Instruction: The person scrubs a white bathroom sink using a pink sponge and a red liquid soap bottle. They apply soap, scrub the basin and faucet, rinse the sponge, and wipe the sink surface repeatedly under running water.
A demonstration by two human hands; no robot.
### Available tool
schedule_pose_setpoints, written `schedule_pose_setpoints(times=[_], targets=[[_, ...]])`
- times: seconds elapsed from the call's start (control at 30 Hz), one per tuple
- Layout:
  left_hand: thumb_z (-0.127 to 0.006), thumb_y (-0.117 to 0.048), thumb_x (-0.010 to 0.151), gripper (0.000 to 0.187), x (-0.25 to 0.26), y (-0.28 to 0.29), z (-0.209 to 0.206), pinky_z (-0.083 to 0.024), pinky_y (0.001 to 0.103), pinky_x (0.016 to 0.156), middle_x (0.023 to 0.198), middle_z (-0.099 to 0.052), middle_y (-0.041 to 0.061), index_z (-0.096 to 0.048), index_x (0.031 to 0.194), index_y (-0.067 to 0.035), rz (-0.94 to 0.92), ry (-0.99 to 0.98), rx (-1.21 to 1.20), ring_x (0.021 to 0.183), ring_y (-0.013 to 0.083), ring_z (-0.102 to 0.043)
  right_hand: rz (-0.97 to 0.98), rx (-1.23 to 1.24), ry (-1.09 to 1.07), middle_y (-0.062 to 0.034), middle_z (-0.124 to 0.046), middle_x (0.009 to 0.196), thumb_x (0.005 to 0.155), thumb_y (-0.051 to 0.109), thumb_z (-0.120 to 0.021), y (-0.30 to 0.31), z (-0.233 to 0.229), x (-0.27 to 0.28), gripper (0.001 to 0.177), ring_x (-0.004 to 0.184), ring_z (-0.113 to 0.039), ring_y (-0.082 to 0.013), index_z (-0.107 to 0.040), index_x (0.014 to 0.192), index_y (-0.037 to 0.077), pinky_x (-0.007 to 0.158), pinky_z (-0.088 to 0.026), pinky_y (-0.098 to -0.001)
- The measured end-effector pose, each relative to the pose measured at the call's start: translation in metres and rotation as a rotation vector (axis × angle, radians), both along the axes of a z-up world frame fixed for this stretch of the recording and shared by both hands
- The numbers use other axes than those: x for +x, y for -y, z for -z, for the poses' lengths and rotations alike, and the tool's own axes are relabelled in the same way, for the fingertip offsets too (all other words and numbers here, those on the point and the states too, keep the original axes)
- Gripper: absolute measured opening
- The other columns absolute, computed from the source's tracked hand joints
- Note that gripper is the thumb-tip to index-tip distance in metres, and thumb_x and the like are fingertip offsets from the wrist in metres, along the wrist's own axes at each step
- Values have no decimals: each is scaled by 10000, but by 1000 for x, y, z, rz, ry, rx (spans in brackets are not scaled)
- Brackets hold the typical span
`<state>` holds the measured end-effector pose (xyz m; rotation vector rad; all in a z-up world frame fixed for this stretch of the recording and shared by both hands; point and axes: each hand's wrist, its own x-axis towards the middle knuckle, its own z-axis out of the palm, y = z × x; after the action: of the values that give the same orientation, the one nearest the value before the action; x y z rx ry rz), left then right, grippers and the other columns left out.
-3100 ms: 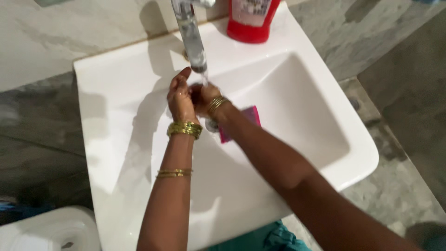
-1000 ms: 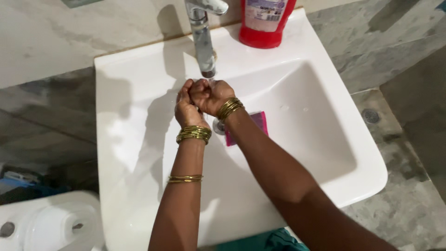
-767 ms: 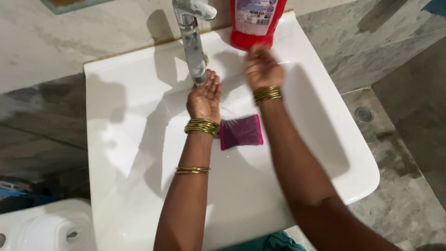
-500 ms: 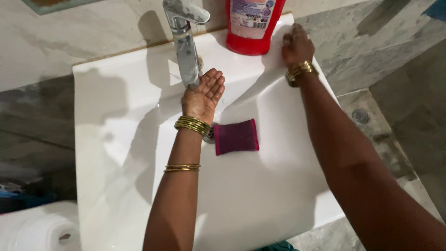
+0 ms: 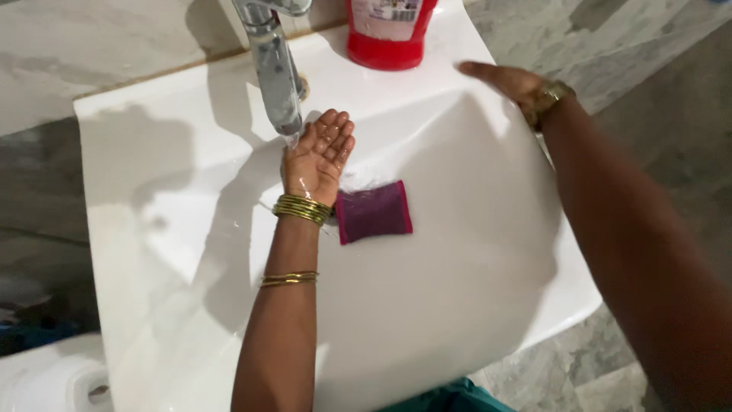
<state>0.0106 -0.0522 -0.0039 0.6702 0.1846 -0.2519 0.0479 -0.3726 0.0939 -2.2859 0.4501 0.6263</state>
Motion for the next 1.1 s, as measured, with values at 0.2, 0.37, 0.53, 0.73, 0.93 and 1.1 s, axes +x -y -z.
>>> schedule_pose_setpoints(times=[0.2, 0.37, 0.53, 0.73, 0.93, 1.1], targets=[[-460, -206, 985, 380, -7, -21, 11, -591, 420, 978, 1200, -709, 192, -619, 1228, 39, 14, -15, -95, 1101, 297, -706, -24, 91, -47, -1, -306, 1667, 870, 613, -529, 51, 57, -68, 757, 1576, -171, -210, -448, 1523, 239, 1260, -118, -471], [-501, -144, 994, 335, -20, -22, 10, -590, 401, 987, 1197, -706, 185, -611, 1251, 40, 28, -67, -2, 1093, 283, -708, 139, 91, -166, -91, -523, 1547, 796, 531, -666, 75, 71, -140, 768, 1441, -452, -279, -555, 1459, 159, 1175, -359, -481], [-519, -191, 996, 366, -28, -23, 5, -581, 396, 974, 1155, -725, 176, -612, 1260, 45, 48, -106, 21, 1069, 278, -708, 37, -199, -265, -256, -782, 1206, 760, 665, -716, 74, 47, -191, 906, 1057, -790, -385, -627, 1380, 10, 955, -608, -507], [-546, -216, 1044, 350, -26, -40, 11, -572, 403, 953, 1173, -716, 182, -594, 1272, 45, 137, 53, -95, 1067, 299, -691, -293, -831, -327, -149, -811, 1019, 888, 715, -605, 20, -10, -180, 689, 851, -805, -275, -805, 1124, 99, 809, -679, -446], [-483, -255, 994, 397, -36, -51, 5, -432, 389, 1083, 1306, -684, 40, -657, 1315, -101, 7, -139, 241, 1251, 201, -595, -76, 547, 185, -112, -725, 1018, 1032, 409, -516, -160, 29, -89, 431, 935, -697, -227, -689, 1028, 14, 854, -605, -371], [-501, -255, 997, 388, -47, -67, 1, -386, 424, 1067, 1317, -630, 4, -599, 1357, -147, -232, -208, 229, 1256, 158, -541, 704, 1772, -170, -140, -611, 796, 1072, 137, -349, -279, 113, -21, 333, 692, -580, -231, -586, 933, -52, 717, -558, -385]])
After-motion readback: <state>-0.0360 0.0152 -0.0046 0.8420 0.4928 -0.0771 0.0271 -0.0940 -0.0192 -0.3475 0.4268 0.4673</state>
